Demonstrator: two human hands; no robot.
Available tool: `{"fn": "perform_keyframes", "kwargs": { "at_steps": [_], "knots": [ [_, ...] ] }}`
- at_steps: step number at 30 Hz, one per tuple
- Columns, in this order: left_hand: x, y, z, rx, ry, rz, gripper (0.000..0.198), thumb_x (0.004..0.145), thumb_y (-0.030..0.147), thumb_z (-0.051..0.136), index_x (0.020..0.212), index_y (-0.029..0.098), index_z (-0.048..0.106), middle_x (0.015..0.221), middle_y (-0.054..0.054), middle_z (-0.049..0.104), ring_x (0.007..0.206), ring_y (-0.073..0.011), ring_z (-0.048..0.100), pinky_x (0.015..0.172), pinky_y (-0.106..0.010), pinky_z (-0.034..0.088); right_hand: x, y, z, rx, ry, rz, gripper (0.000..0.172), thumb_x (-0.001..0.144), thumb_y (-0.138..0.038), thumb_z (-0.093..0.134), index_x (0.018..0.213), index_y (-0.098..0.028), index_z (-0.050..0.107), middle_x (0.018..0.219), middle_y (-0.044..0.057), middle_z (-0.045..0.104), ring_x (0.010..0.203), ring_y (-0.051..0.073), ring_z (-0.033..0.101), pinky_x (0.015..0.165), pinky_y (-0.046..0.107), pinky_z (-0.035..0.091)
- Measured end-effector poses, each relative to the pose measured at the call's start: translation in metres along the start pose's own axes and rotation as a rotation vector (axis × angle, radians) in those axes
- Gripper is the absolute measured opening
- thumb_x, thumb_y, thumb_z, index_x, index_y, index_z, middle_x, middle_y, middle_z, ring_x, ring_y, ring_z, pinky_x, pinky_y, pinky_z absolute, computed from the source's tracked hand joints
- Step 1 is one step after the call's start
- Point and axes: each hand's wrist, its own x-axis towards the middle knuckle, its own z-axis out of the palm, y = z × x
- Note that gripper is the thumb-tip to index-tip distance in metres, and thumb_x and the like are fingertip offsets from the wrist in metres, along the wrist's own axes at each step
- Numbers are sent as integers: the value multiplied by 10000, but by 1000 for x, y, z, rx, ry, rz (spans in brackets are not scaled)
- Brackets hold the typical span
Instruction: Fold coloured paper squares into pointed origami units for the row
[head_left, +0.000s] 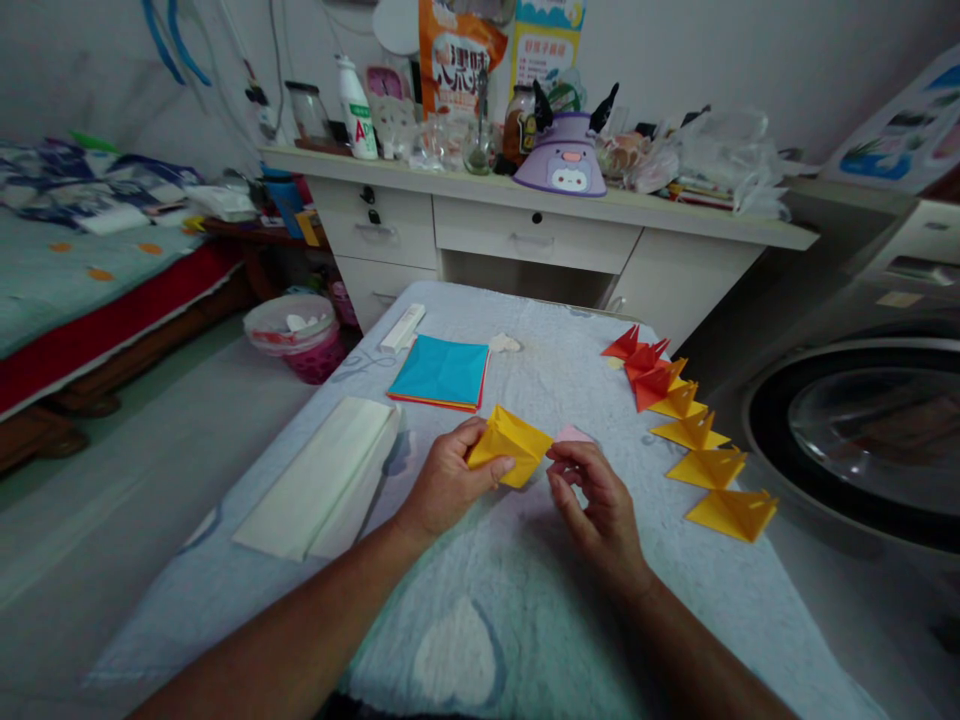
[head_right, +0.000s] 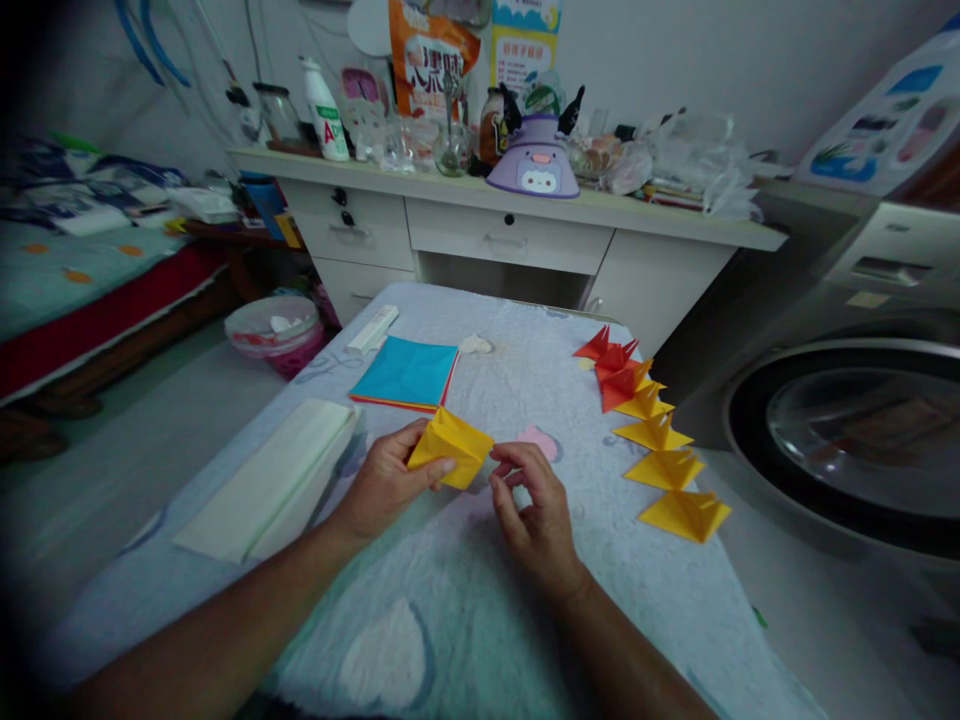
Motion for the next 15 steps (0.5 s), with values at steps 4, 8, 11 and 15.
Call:
{"fn": "perform_keyframes", "kwargs": {
  "at_steps": [4, 8, 11, 15],
  "knots": [
    [0, -1, 0, 78, 4, 66, 207, 750, 267, 715, 917, 146, 690, 865, -21, 568, 746, -133, 562, 620, -217, 474, 1, -1, 0, -6, -15, -33, 295, 918, -184, 526, 1203, -256, 550, 1088, 65, 583, 899, 165, 591, 749, 310, 520],
    [0, -3, 2, 123, 16, 152, 128, 735, 215, 716, 845, 154, 697, 908, -29, 568, 844, -155, 601, 733, -250, 495, 1, -1, 0, -2, -21, -60, 341, 915, -166, 522, 1240, -267, 539, 1094, 60, 580, 910, 164, 586, 751, 310, 514],
    [0, -5, 3, 139, 21, 204, 111, 722, 178, 715, 829, 165, 688, 925, -28, 571, 866, -157, 619, 751, -257, 504, 1, -1, 0, -2, -24, -83, 363, 911, -150, 522, 1253, -269, 538, 1064, 53, 569, 906, 162, 576, 751, 306, 504],
    [-2, -6, 2, 237, -3, 279, 171, 710, 78, 690, 838, 190, 705, 948, -26, 593, 894, -152, 624, 773, -251, 502, 2, -1, 0, -10, -28, -102, 379, 903, -129, 524, 1257, -263, 543, 1044, 55, 559, 904, 164, 566, 748, 306, 496]
  ]
}}
